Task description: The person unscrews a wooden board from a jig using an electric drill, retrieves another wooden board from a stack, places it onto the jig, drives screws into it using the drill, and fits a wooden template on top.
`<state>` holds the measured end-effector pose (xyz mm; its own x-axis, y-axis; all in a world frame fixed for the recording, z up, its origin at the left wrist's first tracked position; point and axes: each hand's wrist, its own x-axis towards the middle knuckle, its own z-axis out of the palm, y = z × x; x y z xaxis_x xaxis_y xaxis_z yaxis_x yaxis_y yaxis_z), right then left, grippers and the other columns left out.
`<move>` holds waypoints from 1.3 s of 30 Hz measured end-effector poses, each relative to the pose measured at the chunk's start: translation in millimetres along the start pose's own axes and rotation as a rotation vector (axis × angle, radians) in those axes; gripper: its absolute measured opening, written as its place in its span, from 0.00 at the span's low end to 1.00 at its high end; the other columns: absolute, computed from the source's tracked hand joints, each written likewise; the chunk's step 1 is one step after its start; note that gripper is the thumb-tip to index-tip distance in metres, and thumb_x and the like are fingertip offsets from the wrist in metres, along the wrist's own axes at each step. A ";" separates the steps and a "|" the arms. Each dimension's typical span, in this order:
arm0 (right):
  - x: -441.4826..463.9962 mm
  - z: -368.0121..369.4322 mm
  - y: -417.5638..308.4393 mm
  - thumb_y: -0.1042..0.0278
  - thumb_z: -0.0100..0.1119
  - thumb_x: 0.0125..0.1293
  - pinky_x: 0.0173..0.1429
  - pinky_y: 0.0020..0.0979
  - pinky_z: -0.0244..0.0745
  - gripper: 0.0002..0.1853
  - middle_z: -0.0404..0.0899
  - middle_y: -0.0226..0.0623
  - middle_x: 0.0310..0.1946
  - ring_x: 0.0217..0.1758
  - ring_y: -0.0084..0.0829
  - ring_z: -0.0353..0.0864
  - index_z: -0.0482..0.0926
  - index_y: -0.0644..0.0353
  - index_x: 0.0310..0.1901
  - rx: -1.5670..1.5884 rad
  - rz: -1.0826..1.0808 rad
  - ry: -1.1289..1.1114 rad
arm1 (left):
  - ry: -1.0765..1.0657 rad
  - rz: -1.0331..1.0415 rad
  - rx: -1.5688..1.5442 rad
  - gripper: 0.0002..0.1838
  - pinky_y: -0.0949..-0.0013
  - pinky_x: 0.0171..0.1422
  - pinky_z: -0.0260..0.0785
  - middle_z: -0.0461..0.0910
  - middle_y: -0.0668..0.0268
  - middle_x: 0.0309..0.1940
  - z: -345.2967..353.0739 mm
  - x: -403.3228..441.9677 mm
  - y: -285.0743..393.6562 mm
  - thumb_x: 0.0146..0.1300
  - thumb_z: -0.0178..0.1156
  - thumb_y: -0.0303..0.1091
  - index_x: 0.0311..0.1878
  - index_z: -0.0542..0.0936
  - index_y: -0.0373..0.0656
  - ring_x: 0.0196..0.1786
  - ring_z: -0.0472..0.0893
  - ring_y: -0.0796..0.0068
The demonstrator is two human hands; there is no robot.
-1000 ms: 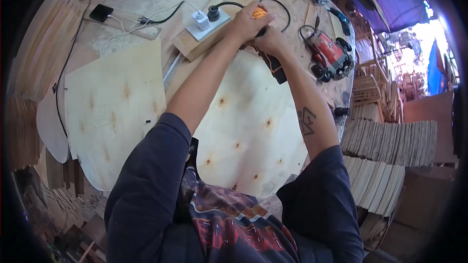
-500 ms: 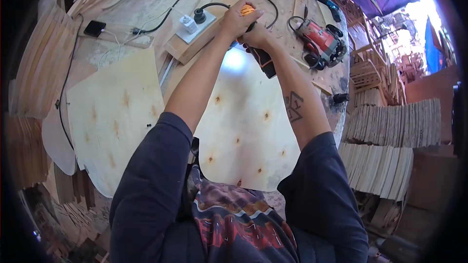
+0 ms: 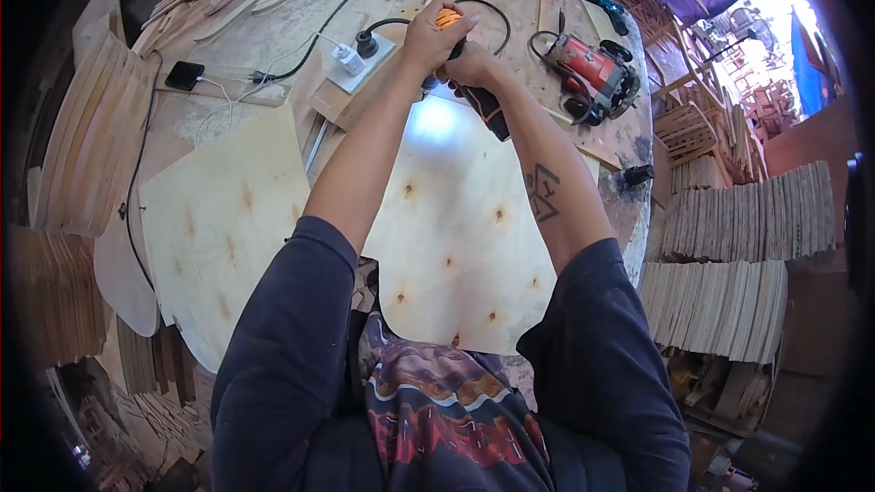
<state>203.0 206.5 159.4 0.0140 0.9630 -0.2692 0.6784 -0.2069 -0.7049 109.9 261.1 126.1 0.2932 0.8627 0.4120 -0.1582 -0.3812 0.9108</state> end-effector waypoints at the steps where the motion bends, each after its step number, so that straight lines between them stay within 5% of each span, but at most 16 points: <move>1: -0.5 1.8 0.9 0.69 0.61 0.49 0.25 0.29 0.73 0.09 0.76 0.34 0.22 0.21 0.27 0.75 0.78 0.62 0.31 -0.028 -0.022 0.012 | 0.006 0.019 0.014 0.17 0.79 0.35 0.67 0.76 0.72 0.27 -0.9 -2.0 2.1 0.55 0.69 0.43 0.37 0.77 0.40 0.31 0.73 0.85; 4: -28.2 7.1 4.3 0.68 0.61 0.49 0.26 0.29 0.74 0.10 0.77 0.34 0.23 0.23 0.26 0.77 0.77 0.62 0.33 0.033 -0.117 -0.025 | -0.124 -0.026 0.171 0.18 0.78 0.42 0.68 0.78 0.68 0.36 -14.1 -24.1 15.6 0.62 0.63 0.44 0.46 0.75 0.40 0.39 0.75 0.82; 6: -83.2 -2.1 2.3 0.67 0.64 0.47 0.32 0.30 0.75 0.14 0.80 0.35 0.27 0.25 0.27 0.79 0.79 0.63 0.37 0.070 0.000 -0.066 | -0.152 0.114 -0.243 0.20 0.75 0.54 0.66 0.77 0.63 0.45 -30.9 -52.7 24.4 0.66 0.56 0.43 0.53 0.73 0.37 0.48 0.75 0.77; 9: -161.2 10.1 56.8 0.66 0.65 0.46 0.33 0.29 0.75 0.17 0.80 0.38 0.27 0.26 0.27 0.79 0.79 0.64 0.38 0.086 0.000 0.009 | 0.032 -0.158 -0.203 0.20 0.74 0.57 0.65 0.74 0.64 0.50 -63.8 -99.5 -0.8 0.70 0.51 0.38 0.58 0.70 0.35 0.51 0.73 0.77; 11: -215.5 21.3 92.7 0.67 0.66 0.46 0.35 0.29 0.74 0.19 0.80 0.39 0.28 0.29 0.26 0.79 0.78 0.65 0.41 0.156 0.094 0.069 | -0.131 -0.282 0.225 0.19 0.69 0.53 0.67 0.75 0.64 0.49 -71.4 -139.8 -45.6 0.65 0.56 0.39 0.55 0.75 0.39 0.48 0.75 0.72; 13: -274.7 34.2 101.2 0.70 0.65 0.48 0.36 0.27 0.74 0.20 0.79 0.36 0.31 0.32 0.24 0.79 0.76 0.66 0.44 0.333 0.213 0.168 | -0.271 -0.140 0.571 0.18 0.63 0.50 0.66 0.76 0.63 0.47 -67.5 -171.8 -91.3 0.59 0.61 0.40 0.51 0.79 0.45 0.45 0.75 0.66; 16: -354.5 51.6 95.8 0.74 0.64 0.51 0.36 0.25 0.74 0.19 0.78 0.32 0.32 0.33 0.21 0.78 0.75 0.66 0.46 0.539 0.306 0.413 | -0.236 0.033 0.993 0.19 0.58 0.51 0.64 0.77 0.62 0.43 -31.2 -188.9 -78.4 0.53 0.64 0.42 0.49 0.80 0.50 0.48 0.74 0.62; 21: -459.2 83.6 117.1 0.75 0.64 0.53 0.35 0.22 0.73 0.16 0.78 0.31 0.34 0.32 0.19 0.77 0.76 0.65 0.45 0.679 0.516 0.808 | -0.396 -0.053 0.977 0.14 0.56 0.52 0.63 0.78 0.65 0.40 30.7 -194.1 -69.0 0.56 0.61 0.42 0.43 0.82 0.49 0.48 0.74 0.63; 24: -512.4 99.6 134.4 0.75 0.65 0.53 0.35 0.23 0.73 0.16 0.79 0.31 0.33 0.32 0.19 0.77 0.76 0.65 0.44 0.694 0.772 0.930 | -0.523 0.053 0.705 0.09 0.59 0.48 0.66 0.79 0.63 0.37 85.9 -208.5 -63.9 0.56 0.62 0.38 0.38 0.82 0.45 0.43 0.76 0.63; 26: -531.2 107.1 154.3 0.74 0.66 0.53 0.34 0.23 0.73 0.15 0.79 0.30 0.31 0.30 0.20 0.77 0.77 0.65 0.43 0.679 0.685 1.023 | -0.623 -0.063 0.274 0.06 0.62 0.44 0.69 0.80 0.61 0.33 128.1 -236.9 -40.3 0.55 0.62 0.33 0.34 0.82 0.43 0.38 0.78 0.62; 30: -548.7 96.2 178.5 0.73 0.66 0.53 0.35 0.23 0.73 0.15 0.79 0.29 0.31 0.30 0.20 0.77 0.78 0.63 0.44 0.723 0.733 0.922 | -0.878 0.021 0.349 0.05 0.60 0.48 0.62 0.78 0.63 0.31 222.9 -290.6 -26.1 0.55 0.62 0.35 0.34 0.82 0.47 0.38 0.77 0.62; 32: -552.9 84.2 193.0 0.73 0.67 0.52 0.37 0.23 0.73 0.17 0.79 0.29 0.31 0.31 0.19 0.77 0.78 0.63 0.44 0.674 0.777 0.871 | -0.907 0.066 0.525 0.06 0.61 0.46 0.71 0.81 0.60 0.34 268.5 -300.1 -15.1 0.55 0.62 0.31 0.36 0.83 0.44 0.37 0.80 0.60; 35: -557.4 72.0 226.0 0.74 0.65 0.53 0.43 0.24 0.74 0.16 0.80 0.30 0.36 0.37 0.19 0.78 0.78 0.62 0.46 0.783 0.605 0.796 | -0.675 -0.107 0.555 0.09 0.62 0.49 0.69 0.82 0.59 0.36 318.0 -299.4 -17.4 0.55 0.62 0.33 0.40 0.82 0.43 0.39 0.79 0.61; 36: -555.6 62.9 233.8 0.74 0.65 0.53 0.43 0.24 0.74 0.16 0.80 0.30 0.36 0.37 0.19 0.78 0.78 0.62 0.46 0.796 0.595 0.791 | -0.673 -0.103 0.571 0.09 0.62 0.49 0.69 0.82 0.59 0.36 324.5 -296.8 -21.5 0.55 0.62 0.33 0.40 0.82 0.43 0.39 0.79 0.61; 38: -554.1 52.7 240.7 0.75 0.63 0.55 0.46 0.25 0.74 0.15 0.80 0.30 0.38 0.41 0.20 0.79 0.78 0.63 0.46 0.786 0.547 0.709 | -0.280 0.140 0.289 0.11 0.58 0.46 0.67 0.81 0.59 0.38 311.3 -301.0 -30.6 0.55 0.60 0.33 0.41 0.82 0.43 0.40 0.79 0.60; 39: -551.4 41.0 238.2 0.75 0.63 0.56 0.48 0.26 0.74 0.15 0.81 0.30 0.39 0.42 0.21 0.79 0.77 0.63 0.47 0.813 0.554 0.672 | -0.337 0.063 0.371 0.13 0.60 0.47 0.68 0.81 0.58 0.38 293.2 -305.1 -27.1 0.55 0.60 0.33 0.44 0.81 0.41 0.41 0.79 0.59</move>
<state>326.9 -380.8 113.0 0.7048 0.5557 -0.4410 -0.2023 -0.4385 -0.8757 301.1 -89.2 -17.1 0.5914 0.7027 0.3957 0.1428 -0.5742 0.8062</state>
